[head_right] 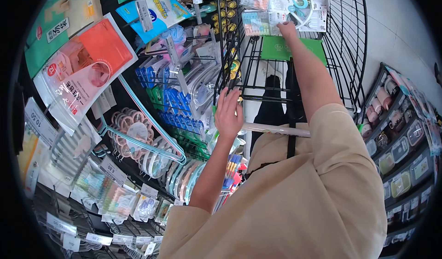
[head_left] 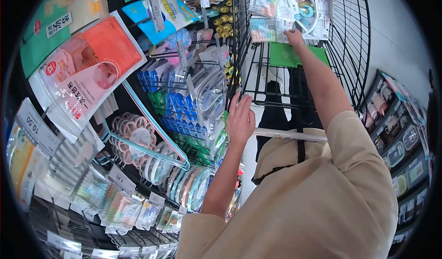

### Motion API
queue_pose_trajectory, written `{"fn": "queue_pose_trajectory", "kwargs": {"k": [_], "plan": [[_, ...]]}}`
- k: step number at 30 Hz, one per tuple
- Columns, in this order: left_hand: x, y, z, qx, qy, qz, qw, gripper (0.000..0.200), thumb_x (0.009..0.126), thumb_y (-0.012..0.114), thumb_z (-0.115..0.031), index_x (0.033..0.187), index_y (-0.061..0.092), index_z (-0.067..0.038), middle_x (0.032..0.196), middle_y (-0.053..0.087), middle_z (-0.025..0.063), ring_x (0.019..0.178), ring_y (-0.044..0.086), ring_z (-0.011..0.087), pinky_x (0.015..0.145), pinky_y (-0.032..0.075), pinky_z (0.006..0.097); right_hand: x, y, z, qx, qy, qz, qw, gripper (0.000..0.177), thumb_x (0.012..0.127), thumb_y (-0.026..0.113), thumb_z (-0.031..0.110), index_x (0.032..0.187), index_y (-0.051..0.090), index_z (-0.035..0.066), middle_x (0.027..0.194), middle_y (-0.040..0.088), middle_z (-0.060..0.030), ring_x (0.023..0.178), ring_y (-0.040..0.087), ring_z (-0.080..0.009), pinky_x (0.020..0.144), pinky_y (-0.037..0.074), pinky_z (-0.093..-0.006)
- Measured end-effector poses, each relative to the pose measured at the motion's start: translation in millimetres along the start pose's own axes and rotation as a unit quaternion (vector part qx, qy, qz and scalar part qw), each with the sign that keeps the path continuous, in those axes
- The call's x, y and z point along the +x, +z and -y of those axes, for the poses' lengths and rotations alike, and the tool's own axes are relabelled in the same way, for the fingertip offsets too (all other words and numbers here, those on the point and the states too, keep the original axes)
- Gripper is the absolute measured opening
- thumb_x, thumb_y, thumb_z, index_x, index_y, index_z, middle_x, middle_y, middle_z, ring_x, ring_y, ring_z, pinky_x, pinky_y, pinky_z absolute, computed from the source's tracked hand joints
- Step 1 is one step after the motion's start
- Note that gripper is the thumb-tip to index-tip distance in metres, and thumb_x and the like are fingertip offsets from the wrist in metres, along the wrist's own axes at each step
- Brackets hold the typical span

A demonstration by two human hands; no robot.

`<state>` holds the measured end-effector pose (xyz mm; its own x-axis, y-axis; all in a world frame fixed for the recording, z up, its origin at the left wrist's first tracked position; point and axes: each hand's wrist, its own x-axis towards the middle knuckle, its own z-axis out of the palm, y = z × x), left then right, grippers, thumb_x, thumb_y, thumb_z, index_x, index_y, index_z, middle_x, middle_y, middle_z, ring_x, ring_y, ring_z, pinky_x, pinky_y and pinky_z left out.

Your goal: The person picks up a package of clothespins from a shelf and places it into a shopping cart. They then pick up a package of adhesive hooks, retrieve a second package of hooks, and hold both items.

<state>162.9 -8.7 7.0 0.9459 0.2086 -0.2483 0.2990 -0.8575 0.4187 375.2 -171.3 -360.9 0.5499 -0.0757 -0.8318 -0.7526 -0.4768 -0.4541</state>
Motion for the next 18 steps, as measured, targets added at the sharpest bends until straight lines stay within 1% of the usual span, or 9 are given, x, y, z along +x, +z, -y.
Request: {"fn": "queue_pose_trajectory", "kwargs": {"k": [1,4,5,7,10,14,16,17,18], "plan": [[1,0,0,0.003,0.004,-0.002,1.0,0.037,0.08,0.059,0.002,0.116,0.066,-0.003,0.12,0.067,0.0098,0.123,0.056,0.0373,0.095,0.05,0.0433,-3,-4,3,0.016,0.029,0.015,0.999,0.046,0.074,0.077,0.032,0.108,0.067,0.001,0.093,0.072,-0.0145,0.083,0.069,-0.0257,0.077,0.053,-0.0376],[4,0,-3,0.004,0.004,-0.002,1.0,0.036,0.08,0.059,0.002,0.116,0.066,-0.002,0.12,0.067,0.0099,0.123,0.056,0.0374,0.095,0.05,0.0432,5,-8,-1,-0.028,0.011,0.051,0.998,0.037,0.077,0.077,0.032,0.099,0.069,0.004,0.091,0.071,-0.0137,0.084,0.069,-0.027,0.077,0.052,-0.0393],[5,0,-5,0.001,-0.004,-0.003,1.0,0.036,0.08,0.059,0.003,0.115,0.066,-0.001,0.12,0.067,0.0101,0.123,0.056,0.0374,0.095,0.05,0.0432,10,-8,-5,-0.027,0.01,0.05,0.998,0.037,0.077,0.077,0.032,0.099,0.069,0.004,0.091,0.071,-0.0137,0.084,0.069,-0.027,0.077,0.052,-0.0393],[5,-1,-5,0.001,-0.003,-0.003,1.0,0.036,0.08,0.059,0.003,0.115,0.066,-0.001,0.12,0.067,0.0104,0.124,0.056,0.0374,0.095,0.05,0.0432,16,-4,-12,-0.096,-0.077,0.022,0.992,0.031,0.08,0.075,0.031,0.094,0.069,0.004,0.09,0.071,-0.0133,0.084,0.068,-0.0288,0.078,0.052,-0.0407],[6,-2,-5,0.001,-0.001,-0.007,1.0,0.036,0.08,0.059,0.002,0.115,0.066,-0.001,0.12,0.067,0.0108,0.124,0.055,0.0372,0.095,0.05,0.0432,12,-6,-9,-0.137,-0.129,0.02,0.982,0.027,0.083,0.071,0.029,0.093,0.067,0.004,0.09,0.07,-0.0147,0.085,0.067,-0.0316,0.079,0.051,-0.0408],[3,-1,-5,-0.006,0.0,-0.012,1.0,0.036,0.081,0.059,0.002,0.116,0.066,-0.002,0.12,0.067,0.011,0.124,0.056,0.0366,0.095,0.05,0.043,-11,-19,11,-0.115,-0.18,0.011,0.977,0.024,0.086,0.067,0.027,0.093,0.065,0.004,0.09,0.069,-0.0167,0.088,0.067,-0.0332,0.081,0.05,-0.0412],[3,-2,-5,0.006,0.02,-0.018,1.0,0.035,0.082,0.059,0.001,0.116,0.065,-0.002,0.12,0.066,0.0112,0.124,0.055,0.0361,0.093,0.052,0.0432,-22,-24,15,-0.091,-0.255,0.029,0.962,0.023,0.087,0.064,0.025,0.093,0.064,0.003,0.089,0.069,-0.0177,0.088,0.066,-0.0346,0.081,0.05,-0.0421],[4,-3,-5,0.017,0.028,-0.021,0.999,0.033,0.083,0.059,0.0,0.115,0.065,-0.002,0.12,0.065,0.0113,0.123,0.055,0.0355,0.091,0.053,0.0434,-27,-26,19,-0.1,-0.278,0.032,0.955,0.023,0.088,0.062,0.024,0.092,0.062,0.001,0.087,0.068,-0.0179,0.083,0.066,-0.0332,0.077,0.05,-0.0413],[4,-3,-4,0.017,0.036,-0.029,0.999,0.033,0.083,0.059,0.0,0.115,0.065,-0.002,0.12,0.065,0.0113,0.123,0.055,0.0355,0.091,0.053,0.0434,-40,-34,30,-0.098,-0.285,0.024,0.953,0.023,0.088,0.062,0.024,0.092,0.062,0.001,0.087,0.068,-0.0179,0.083,0.066,-0.0332,0.077,0.05,-0.0413]]}}
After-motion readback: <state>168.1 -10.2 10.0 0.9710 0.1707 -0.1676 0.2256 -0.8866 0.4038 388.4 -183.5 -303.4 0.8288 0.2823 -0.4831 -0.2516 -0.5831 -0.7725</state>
